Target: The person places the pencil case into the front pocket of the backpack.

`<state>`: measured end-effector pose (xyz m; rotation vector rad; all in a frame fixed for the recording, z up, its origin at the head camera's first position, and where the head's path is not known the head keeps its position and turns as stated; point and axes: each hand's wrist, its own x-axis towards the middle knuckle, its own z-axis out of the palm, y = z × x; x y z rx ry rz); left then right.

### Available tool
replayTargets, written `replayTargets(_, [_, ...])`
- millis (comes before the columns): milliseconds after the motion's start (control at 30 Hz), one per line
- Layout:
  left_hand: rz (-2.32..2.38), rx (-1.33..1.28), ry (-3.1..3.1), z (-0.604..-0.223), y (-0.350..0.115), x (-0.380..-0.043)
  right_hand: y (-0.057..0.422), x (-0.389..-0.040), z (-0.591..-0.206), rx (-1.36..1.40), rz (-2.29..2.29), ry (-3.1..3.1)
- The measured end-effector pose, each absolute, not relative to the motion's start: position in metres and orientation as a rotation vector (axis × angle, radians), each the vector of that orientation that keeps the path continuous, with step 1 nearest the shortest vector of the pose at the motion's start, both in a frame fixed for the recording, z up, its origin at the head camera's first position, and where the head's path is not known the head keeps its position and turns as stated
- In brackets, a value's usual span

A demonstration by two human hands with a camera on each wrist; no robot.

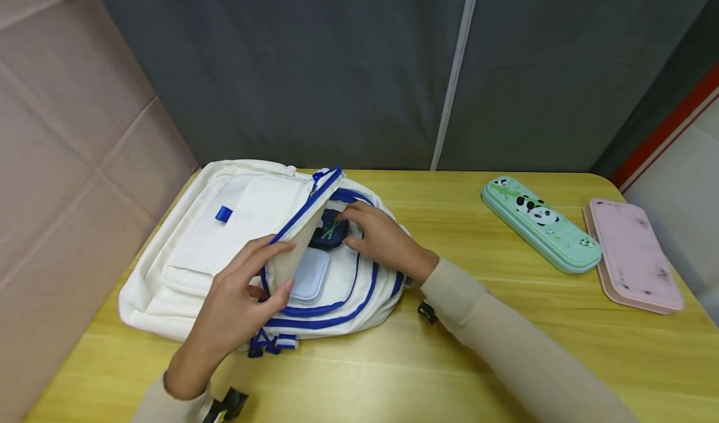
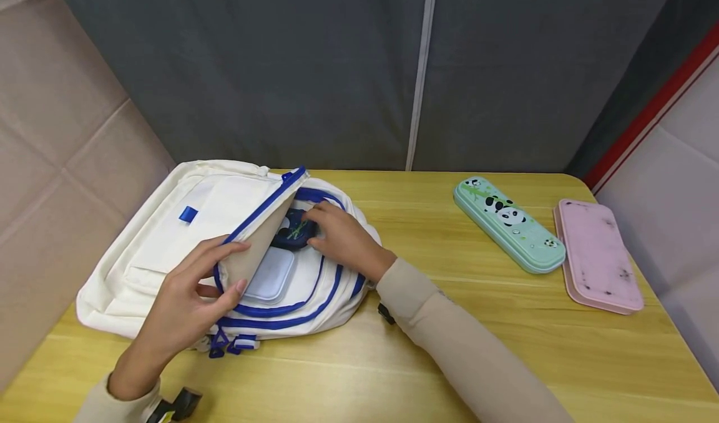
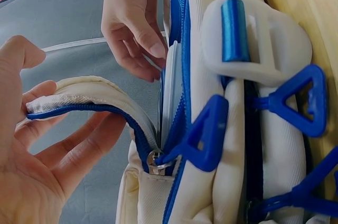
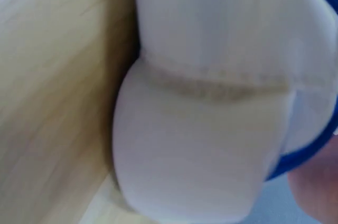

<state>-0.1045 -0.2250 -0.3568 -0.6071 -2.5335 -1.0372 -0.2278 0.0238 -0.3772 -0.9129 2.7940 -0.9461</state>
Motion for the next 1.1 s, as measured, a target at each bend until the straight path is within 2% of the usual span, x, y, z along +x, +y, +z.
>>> replayTargets(333, [-1.062, -0.580, -2.549, -0.356, -0.224, -0.106, 0.056, -0.217, -0.375, -0.899, -0.946, 2.810])
replayTargets(1100, [-1.054, -0.569, -2.554, -0.358, -0.226, -0.107, 0.163, -0.202, -0.376, -0.799, -1.013, 3.042])
